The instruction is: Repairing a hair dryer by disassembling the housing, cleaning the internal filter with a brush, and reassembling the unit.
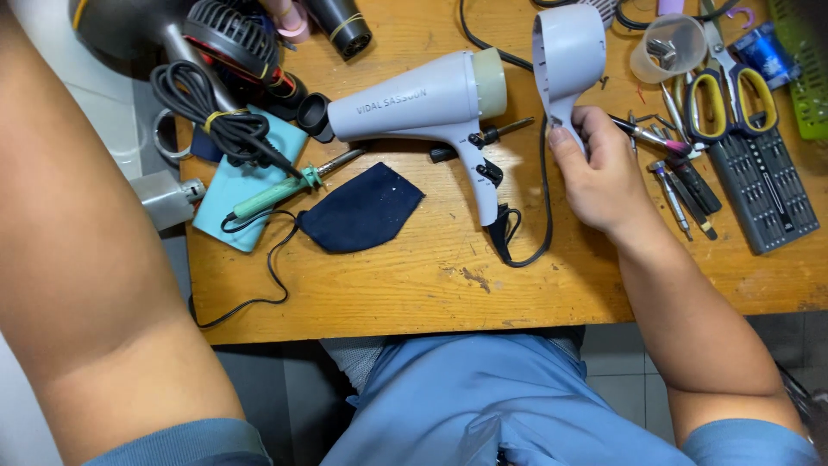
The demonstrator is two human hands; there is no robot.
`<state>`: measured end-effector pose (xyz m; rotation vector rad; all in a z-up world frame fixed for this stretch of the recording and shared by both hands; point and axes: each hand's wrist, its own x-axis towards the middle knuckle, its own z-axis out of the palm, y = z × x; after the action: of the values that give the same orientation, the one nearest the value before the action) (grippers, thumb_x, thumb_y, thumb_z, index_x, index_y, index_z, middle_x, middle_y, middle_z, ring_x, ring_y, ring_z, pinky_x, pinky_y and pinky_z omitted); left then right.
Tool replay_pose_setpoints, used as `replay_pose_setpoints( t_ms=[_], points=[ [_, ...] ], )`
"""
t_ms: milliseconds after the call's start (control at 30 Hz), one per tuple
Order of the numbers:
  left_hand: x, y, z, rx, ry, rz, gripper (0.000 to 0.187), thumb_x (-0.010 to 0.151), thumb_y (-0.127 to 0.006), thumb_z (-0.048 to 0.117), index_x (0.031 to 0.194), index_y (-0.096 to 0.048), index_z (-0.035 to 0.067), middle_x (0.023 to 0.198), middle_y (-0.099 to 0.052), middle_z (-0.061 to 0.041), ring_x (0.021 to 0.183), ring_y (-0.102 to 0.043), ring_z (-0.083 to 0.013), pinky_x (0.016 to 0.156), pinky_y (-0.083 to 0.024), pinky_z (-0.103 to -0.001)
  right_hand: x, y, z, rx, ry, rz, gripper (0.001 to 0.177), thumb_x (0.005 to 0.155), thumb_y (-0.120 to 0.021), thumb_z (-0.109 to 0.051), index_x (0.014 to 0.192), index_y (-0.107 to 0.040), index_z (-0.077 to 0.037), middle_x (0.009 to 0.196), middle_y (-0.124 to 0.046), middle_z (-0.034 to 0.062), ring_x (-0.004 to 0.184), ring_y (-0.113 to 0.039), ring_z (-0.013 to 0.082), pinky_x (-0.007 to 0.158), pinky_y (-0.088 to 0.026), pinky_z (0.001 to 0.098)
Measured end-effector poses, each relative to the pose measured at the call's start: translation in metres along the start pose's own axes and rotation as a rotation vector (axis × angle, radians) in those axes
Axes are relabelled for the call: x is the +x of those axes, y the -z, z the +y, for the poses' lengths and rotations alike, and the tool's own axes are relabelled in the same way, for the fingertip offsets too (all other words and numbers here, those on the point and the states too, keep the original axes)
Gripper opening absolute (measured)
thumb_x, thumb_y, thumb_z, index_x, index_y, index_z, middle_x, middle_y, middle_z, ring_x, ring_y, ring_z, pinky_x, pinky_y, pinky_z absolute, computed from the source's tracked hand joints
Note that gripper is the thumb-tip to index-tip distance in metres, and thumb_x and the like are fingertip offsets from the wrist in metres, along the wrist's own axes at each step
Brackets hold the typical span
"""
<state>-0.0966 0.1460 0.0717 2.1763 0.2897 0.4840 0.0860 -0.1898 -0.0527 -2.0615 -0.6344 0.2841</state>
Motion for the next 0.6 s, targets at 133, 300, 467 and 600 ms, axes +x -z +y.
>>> replay_pose_setpoints(
  t_ms=[133, 300, 467, 600],
  points=[
    [-0.005, -0.024, -0.001, -0.057, 0.029, -0.058, 0.029, 0.112, -0.077, 0.02, 0.083, -0.08, 0.017, 0.062, -0.063, 0.003, 0.058, -0.06, -0.0118, 0.061, -0.051, -0.025, 0.002, -0.004, 0.001, 0.008, -0.09, 0.024, 0.022, 0.123, -0.067, -0.022, 0.126, -0.075, -0.001, 0.089, -0.07, 0.0181, 0.084, -0.067, 0.0326, 0.076, -0.054, 0.05],
    [-0.028, -0.051, 0.001, -0.098, 0.073, -0.095, 0.031, 0.11, -0.078, 0.021, 0.079, -0.08, 0.019, 0.057, -0.062, 0.004, 0.055, -0.058, -0.0106, 0.06, -0.05, -0.024, 0.01, -0.015, -0.019, -0.066, -0.146, -0.007, 0.032, 0.12, -0.068, -0.027, 0.134, -0.075, 0.0, 0.101, -0.078, 0.0259, 0.094, -0.075, 0.0464, 0.081, -0.055, 0.0597],
    [-0.049, -0.117, -0.015, -0.165, 0.63, -0.398, 0.05, 0.101, -0.074, 0.043, 0.14, -0.071, 0.011, 0.118, -0.087, -0.001, 0.093, -0.079, -0.0107, 0.094, -0.064, -0.029, 0.018, -0.031, -0.033, -0.19, -0.227, -0.103, 0.045, 0.117, -0.06, -0.042, 0.141, -0.067, -0.005, 0.125, -0.081, 0.0165, 0.104, -0.072, 0.0352, 0.09, -0.051, 0.0496],
    [-0.053, -0.157, -0.052, -0.643, 0.76, -0.31, 0.069, 0.1, -0.075, 0.037, 0.158, -0.059, 0.002, 0.134, -0.084, -0.014, 0.119, -0.079, -0.0165, 0.093, -0.066, -0.032, 0.017, -0.038, -0.04, -0.186, -0.246, -0.137, 0.049, 0.114, -0.064, -0.042, 0.145, -0.067, -0.004, 0.132, -0.08, 0.018, 0.117, -0.073, 0.0357, 0.099, -0.053, 0.0484]
  ],
)
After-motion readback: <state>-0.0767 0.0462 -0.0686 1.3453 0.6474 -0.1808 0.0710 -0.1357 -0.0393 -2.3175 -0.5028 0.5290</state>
